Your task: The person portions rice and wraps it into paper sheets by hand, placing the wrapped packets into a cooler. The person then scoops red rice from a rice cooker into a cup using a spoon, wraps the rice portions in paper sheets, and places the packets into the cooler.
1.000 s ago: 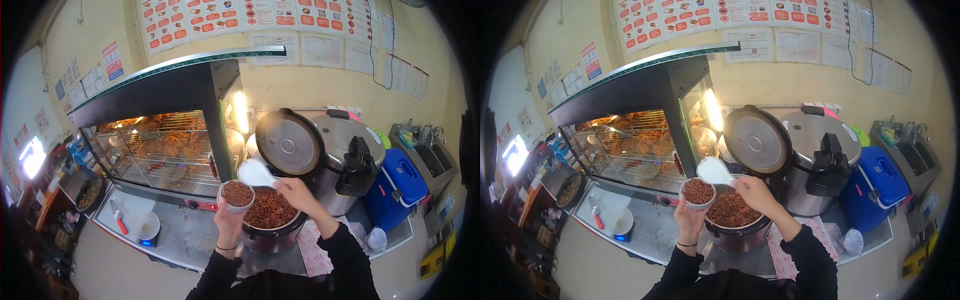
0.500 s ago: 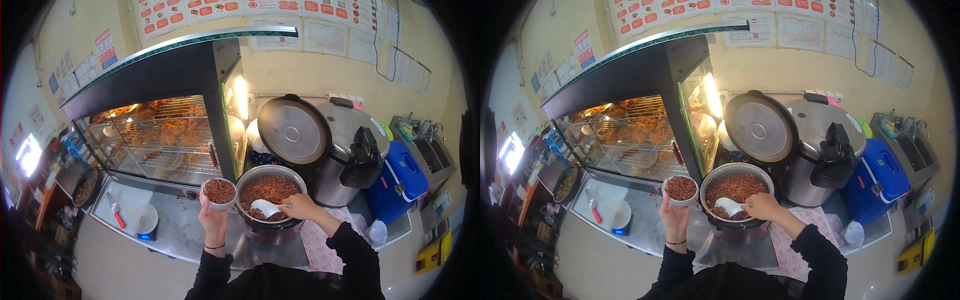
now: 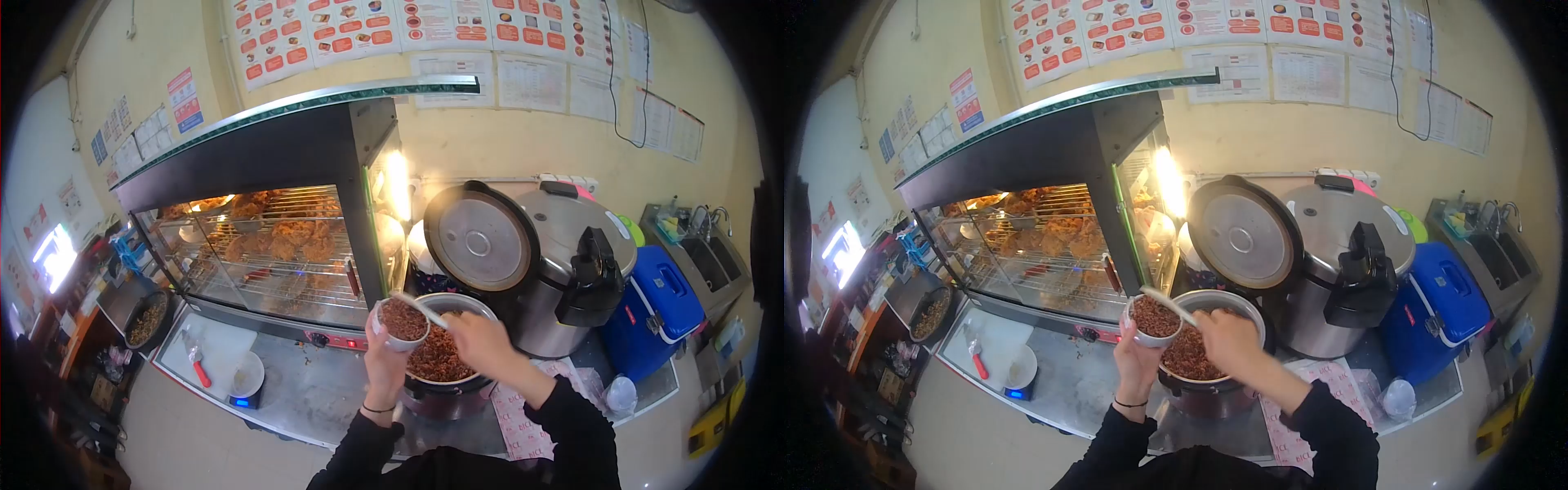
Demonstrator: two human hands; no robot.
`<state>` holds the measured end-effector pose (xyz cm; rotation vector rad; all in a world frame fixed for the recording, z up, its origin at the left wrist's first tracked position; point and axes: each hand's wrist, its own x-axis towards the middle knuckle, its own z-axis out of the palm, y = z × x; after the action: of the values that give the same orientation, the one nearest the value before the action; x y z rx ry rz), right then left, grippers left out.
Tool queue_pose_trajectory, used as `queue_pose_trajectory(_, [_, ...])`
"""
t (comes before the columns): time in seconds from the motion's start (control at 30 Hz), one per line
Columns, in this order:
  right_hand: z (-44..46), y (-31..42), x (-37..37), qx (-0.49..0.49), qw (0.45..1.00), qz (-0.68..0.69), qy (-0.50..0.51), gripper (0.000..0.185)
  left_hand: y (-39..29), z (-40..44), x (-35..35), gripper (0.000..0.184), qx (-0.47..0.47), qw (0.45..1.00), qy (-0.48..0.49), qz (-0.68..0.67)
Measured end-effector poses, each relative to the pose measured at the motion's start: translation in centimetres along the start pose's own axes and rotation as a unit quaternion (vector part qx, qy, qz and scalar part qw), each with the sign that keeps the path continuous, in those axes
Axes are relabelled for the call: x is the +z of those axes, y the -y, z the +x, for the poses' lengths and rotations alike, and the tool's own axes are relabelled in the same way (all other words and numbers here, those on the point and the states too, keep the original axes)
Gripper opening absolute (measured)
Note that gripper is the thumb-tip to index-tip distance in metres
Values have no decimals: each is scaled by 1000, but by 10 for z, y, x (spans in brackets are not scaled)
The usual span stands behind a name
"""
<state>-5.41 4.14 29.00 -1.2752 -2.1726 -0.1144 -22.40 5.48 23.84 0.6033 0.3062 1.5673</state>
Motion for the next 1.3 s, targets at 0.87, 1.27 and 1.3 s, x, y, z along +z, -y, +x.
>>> queue_pose_trajectory(0.87, [-42,-61,25,151,981,-109,62,34,-30,-28,0,57,-74,994,73,-37])
queue_pose_trajectory(1.27, [-243,-96,-30,427,286,855,64,56,226,-148,56,42,-194,966,-62,159])
queue_pose_trajectory(1.3, [-263,-108,-34,421,255,869,60,56,249,-154,47,39,-181,957,-68,217])
